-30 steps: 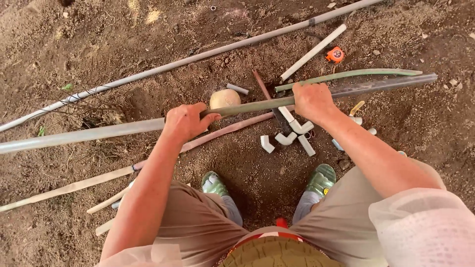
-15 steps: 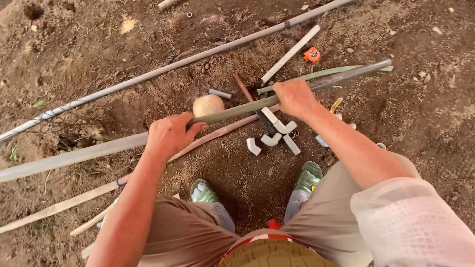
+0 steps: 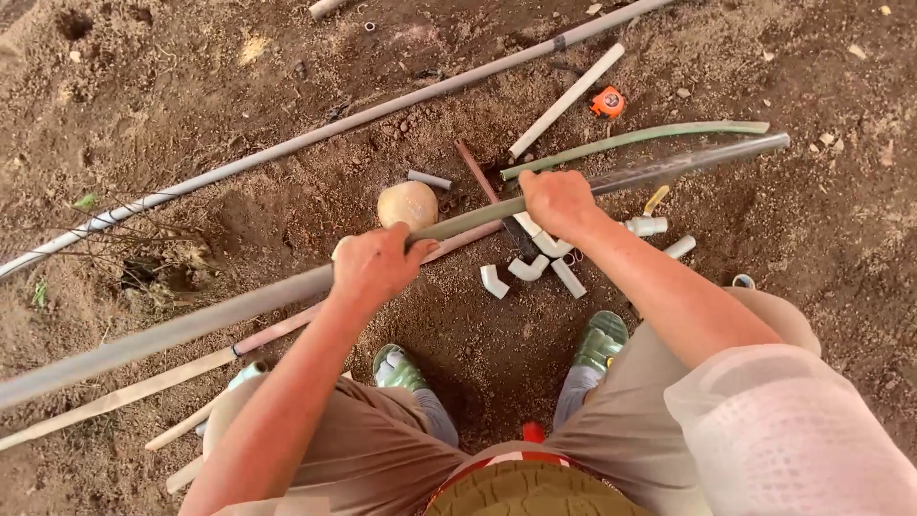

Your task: A person sits on the ground and uses a hacksaw blade to cut a green hose, then attempts to fit the hose onto various PVC pipe segments and connectors.

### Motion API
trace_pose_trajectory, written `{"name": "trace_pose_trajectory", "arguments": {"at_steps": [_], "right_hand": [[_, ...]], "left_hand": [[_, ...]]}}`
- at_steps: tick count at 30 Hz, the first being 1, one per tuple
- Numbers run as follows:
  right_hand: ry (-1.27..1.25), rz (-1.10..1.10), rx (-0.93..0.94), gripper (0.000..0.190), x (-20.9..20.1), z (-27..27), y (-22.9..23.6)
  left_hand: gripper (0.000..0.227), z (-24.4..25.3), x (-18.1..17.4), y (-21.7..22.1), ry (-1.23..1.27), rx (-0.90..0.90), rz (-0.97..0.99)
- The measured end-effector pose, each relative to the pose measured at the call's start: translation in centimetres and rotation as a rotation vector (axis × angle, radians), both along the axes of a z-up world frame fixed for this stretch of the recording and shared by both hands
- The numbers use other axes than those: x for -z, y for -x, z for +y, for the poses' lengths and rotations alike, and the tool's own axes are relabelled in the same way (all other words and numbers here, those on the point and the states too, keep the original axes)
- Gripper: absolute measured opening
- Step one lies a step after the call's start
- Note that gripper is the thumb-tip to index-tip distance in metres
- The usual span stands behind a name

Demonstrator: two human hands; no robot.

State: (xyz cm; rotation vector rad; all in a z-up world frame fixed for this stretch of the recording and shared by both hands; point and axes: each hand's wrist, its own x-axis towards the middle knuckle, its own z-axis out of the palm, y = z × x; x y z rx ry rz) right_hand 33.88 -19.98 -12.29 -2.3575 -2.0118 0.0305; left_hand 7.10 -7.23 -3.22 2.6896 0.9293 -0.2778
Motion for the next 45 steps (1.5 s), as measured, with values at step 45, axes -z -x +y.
{"name": "trace_pose_trajectory", "arguments": {"at_steps": [45], "right_hand": [[-0.108, -0.082, -0.181, 0.018, 3.6, 2.4, 7.5]], "left_hand": [[0.026, -2.4, 16.9, -2.7, -0.466, -0.004, -0.452]]}}
